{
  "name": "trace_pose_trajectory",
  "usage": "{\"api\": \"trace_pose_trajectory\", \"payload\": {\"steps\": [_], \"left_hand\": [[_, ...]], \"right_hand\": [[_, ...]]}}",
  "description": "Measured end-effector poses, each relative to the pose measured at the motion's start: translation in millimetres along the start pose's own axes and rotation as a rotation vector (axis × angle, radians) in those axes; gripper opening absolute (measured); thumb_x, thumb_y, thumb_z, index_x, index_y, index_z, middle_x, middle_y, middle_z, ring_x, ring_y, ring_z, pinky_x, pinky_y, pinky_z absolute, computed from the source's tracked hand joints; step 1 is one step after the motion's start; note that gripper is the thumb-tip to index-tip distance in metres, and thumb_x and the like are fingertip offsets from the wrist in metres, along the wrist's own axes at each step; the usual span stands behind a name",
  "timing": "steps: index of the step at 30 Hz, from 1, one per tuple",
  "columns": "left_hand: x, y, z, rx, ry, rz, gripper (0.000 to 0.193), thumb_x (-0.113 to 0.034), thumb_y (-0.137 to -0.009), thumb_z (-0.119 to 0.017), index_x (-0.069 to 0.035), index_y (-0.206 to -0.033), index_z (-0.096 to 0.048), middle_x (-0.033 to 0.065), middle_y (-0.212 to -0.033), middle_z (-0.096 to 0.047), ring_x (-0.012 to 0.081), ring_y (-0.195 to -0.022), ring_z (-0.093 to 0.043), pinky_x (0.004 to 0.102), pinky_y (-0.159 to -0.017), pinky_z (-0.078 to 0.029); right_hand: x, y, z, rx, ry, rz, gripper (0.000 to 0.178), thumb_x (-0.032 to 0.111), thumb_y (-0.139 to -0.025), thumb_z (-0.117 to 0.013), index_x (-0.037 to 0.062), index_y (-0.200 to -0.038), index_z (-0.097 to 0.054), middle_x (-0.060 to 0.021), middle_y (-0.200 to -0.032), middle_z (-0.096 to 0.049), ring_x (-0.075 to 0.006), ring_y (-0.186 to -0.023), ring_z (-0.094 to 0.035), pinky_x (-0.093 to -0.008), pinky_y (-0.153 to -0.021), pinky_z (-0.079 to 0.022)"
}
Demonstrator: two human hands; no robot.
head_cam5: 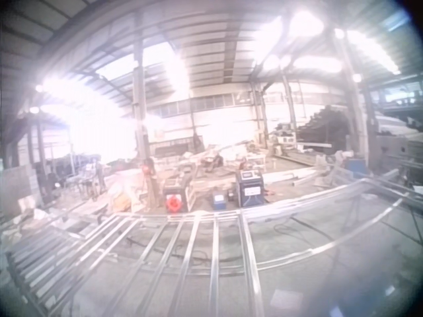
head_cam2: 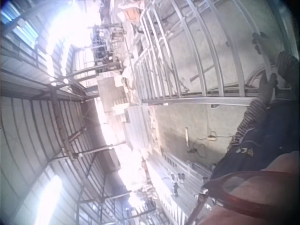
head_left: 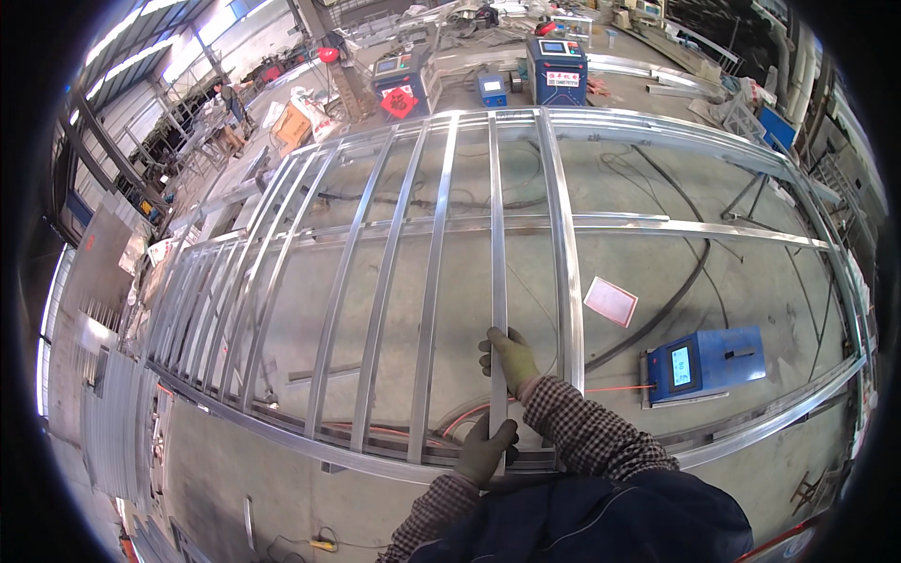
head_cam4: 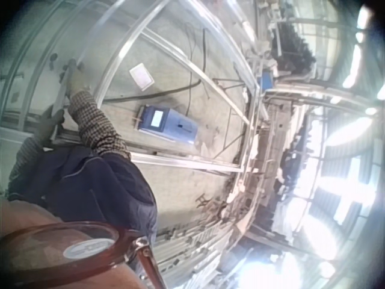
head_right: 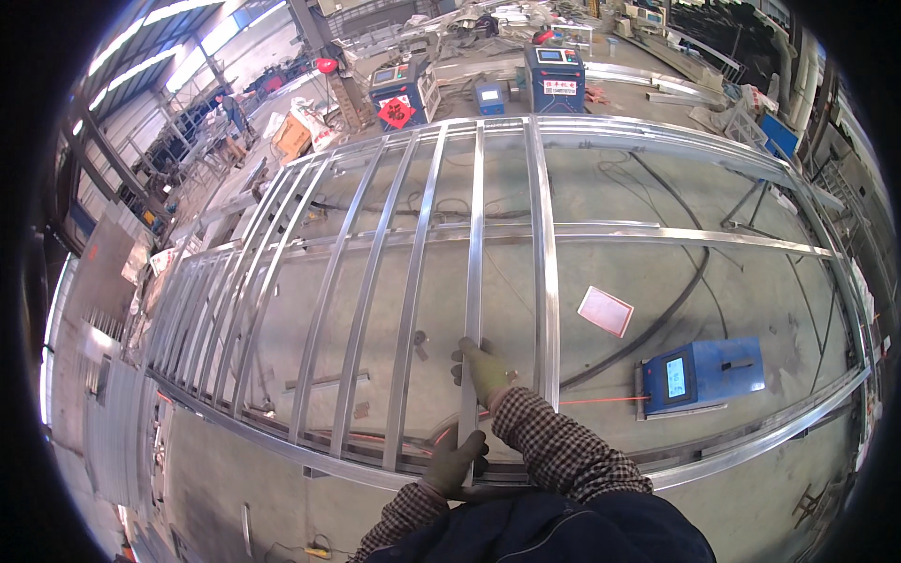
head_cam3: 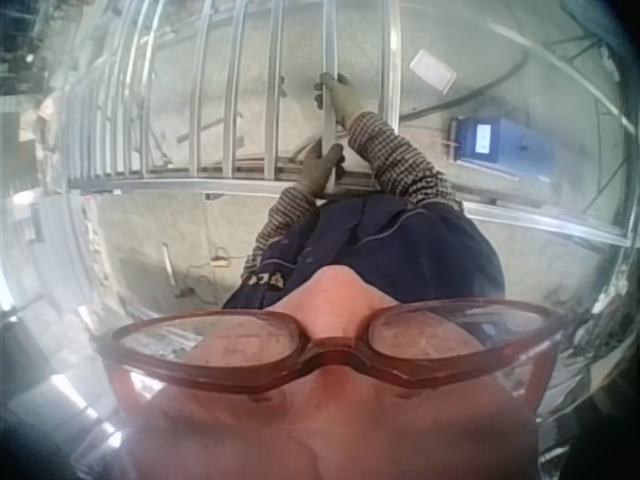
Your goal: The person picks up long metal bars from the floor and places them into a large metal frame structure. They repeatedly walk between a pile of bars and the frame, inserting each bar into the frame's slots and adjusting its position with both hands.
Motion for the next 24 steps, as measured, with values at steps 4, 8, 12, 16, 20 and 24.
{"api": "trace_pose_trajectory", "payload": {"steps": [4, 8, 12, 16, 20, 24], "left_hand": [[-0.8, 2.5, -3.0, -0.023, -0.002, 0.034, 0.049, -0.030, -0.105, -0.071, 0.001, -0.141, -0.059, 0.0068, -0.094, -0.070, 0.0145, -0.077, -0.067, 0.0320, -0.070, -0.056], [-6.9, 5.4, -7.8, -0.044, -0.038, 0.015, 0.051, -0.030, -0.105, -0.071, 0.002, -0.143, -0.058, 0.0076, -0.095, -0.069, 0.0152, -0.079, -0.067, 0.0323, -0.071, -0.057], [-5.1, 4.3, -12.2, -0.014, 0.006, 0.009, 0.051, -0.030, -0.105, -0.071, 0.003, -0.142, -0.058, 0.0075, -0.094, -0.068, 0.0159, -0.079, -0.067, 0.0324, -0.071, -0.057], [-3.2, 1.7, -12.4, -0.050, -0.031, -0.062, 0.040, -0.032, -0.104, -0.071, 0.003, -0.122, -0.062, 0.0102, -0.093, -0.071, 0.0186, -0.074, -0.069, 0.0351, -0.065, -0.056], [3.3, -1.6, -15.0, -0.013, 0.019, -0.018, 0.046, -0.030, -0.105, -0.071, 0.004, -0.133, -0.060, 0.0084, -0.092, -0.069, 0.0168, -0.075, -0.068, 0.0328, -0.066, -0.056], [-5.8, 1.2, -11.4, -0.053, -0.036, -0.086, 0.045, -0.033, -0.104, -0.071, 0.002, -0.129, -0.061, 0.0101, -0.092, -0.071, 0.0181, -0.071, -0.068, 0.0350, -0.065, -0.056]], "right_hand": [[2.1, 0.5, 2.7, -0.012, 0.031, -0.011, 0.038, 0.033, -0.102, -0.068, 0.0086, -0.129, -0.057, -0.0077, -0.098, -0.068, -0.0199, -0.070, -0.064, -0.0370, -0.062, -0.054], [4.9, 1.2, 5.6, -0.019, 0.038, -0.012, 0.037, 0.033, -0.103, -0.067, 0.0085, -0.129, -0.056, -0.0077, -0.098, -0.067, -0.0196, -0.070, -0.063, -0.0362, -0.061, -0.053], [2.9, 0.5, 9.1, -0.017, 0.062, -0.018, 0.047, 0.034, -0.101, -0.066, 0.0045, -0.137, -0.057, -0.0113, -0.104, -0.069, -0.0215, -0.076, -0.065, -0.0392, -0.067, -0.056], [-0.3, -1.4, 12.2, 0.010, 0.052, -0.018, 0.049, 0.035, -0.102, -0.065, 0.0050, -0.140, -0.054, -0.0115, -0.105, -0.068, -0.0207, -0.076, -0.064, -0.0389, -0.067, -0.055], [-1.1, -3.5, 12.4, 0.032, 0.026, -0.002, 0.050, 0.036, -0.103, -0.065, 0.0056, -0.141, -0.053, -0.0118, -0.105, -0.067, -0.0205, -0.075, -0.063, -0.0389, -0.066, -0.055], [-2.2, -4.6, 12.7, 0.023, 0.045, -0.017, 0.049, 0.036, -0.103, -0.067, 0.0060, -0.139, -0.053, -0.0115, -0.104, -0.067, -0.0207, -0.073, -0.063, -0.0390, -0.064, -0.054]]}}
Point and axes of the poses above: each hand's wrist, its own y-axis away from the middle knuckle, its own z-axis out of the back of the hand, x = y × z, the point moved 10 cm from there along -y, towards the middle knuckle
